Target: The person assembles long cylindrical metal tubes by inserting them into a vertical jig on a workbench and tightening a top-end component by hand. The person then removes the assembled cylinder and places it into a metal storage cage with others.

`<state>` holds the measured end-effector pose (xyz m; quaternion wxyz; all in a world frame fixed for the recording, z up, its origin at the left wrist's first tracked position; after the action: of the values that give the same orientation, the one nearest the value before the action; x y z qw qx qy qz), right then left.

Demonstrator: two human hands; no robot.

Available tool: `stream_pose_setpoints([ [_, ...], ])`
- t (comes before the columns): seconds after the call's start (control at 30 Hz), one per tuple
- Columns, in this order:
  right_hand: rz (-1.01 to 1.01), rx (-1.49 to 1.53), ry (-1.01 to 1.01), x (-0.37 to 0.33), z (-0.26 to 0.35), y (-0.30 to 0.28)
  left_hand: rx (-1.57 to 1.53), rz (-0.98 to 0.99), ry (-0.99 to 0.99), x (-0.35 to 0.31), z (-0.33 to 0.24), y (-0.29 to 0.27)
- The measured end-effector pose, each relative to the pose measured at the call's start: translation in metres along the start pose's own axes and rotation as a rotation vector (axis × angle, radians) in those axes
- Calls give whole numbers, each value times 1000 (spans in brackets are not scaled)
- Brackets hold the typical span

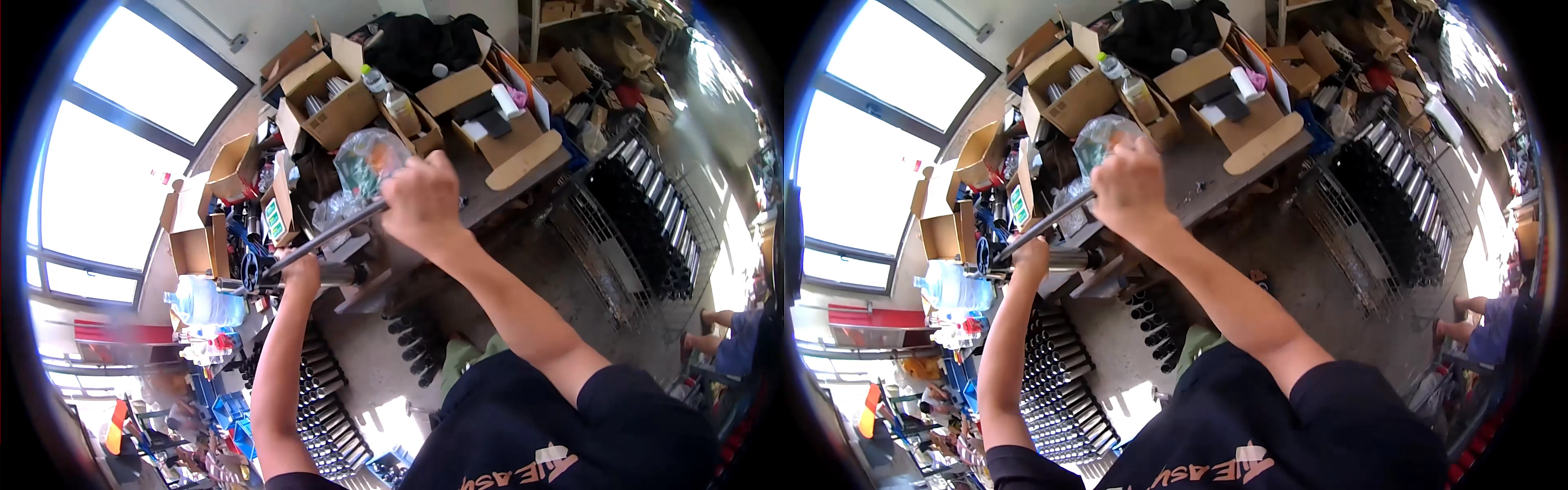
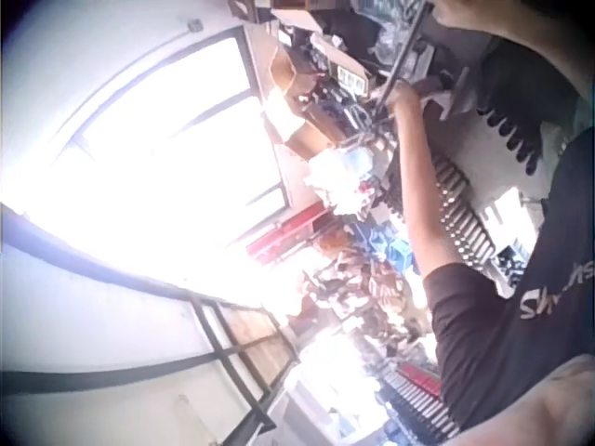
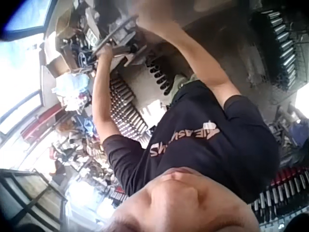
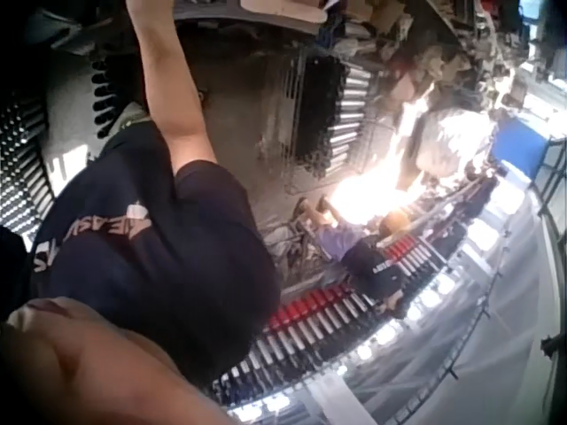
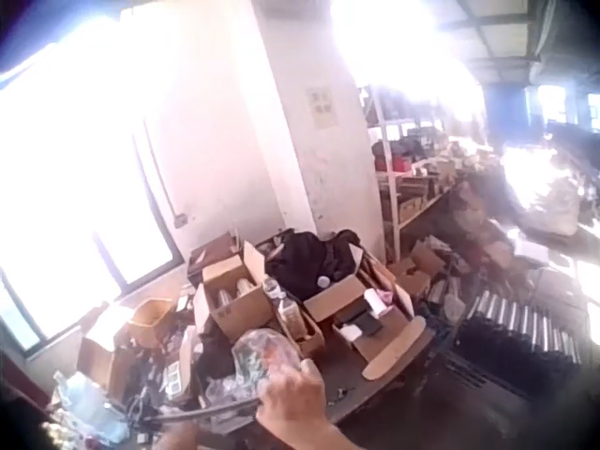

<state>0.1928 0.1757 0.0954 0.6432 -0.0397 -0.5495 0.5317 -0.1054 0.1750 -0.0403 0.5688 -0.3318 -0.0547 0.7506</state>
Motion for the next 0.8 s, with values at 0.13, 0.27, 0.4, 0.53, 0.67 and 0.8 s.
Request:
stream_pose_setpoints([
  [0.13, -22, -80, 9, 22, -99, -85, -162, 554, 117, 25, 27, -5],
  [0.27, -7, -179, 161, -46, -235, -117, -85, 287, 110, 12, 15, -37],
  [0.4, 391, 65, 394, -224, -296, -79, -159, 343, 152, 11, 17, -26],
  [0.53, 472, 31, 908, -343, -267, -19, -279, 500, 248, 41, 38, 15],
  [0.67, 595, -27, 1171, -359, -264, 12, -150, 289, 150, 10, 17, -34],
  [0.8, 621, -13, 1191, -355, -267, 41, -218, 392, 286, 22, 36, -16],
])
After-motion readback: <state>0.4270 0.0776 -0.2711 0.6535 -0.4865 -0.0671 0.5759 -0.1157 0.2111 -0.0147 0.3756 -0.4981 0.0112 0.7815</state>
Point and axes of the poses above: each hand's wrist, its own x-axis towards the middle knuckle, its own y-axis out of the palm, z = x × y, the point moved 5 cm from there along x, towards the middle knuckle, and after that the axes turned 6 degrees about x, right-handed, at the moved point
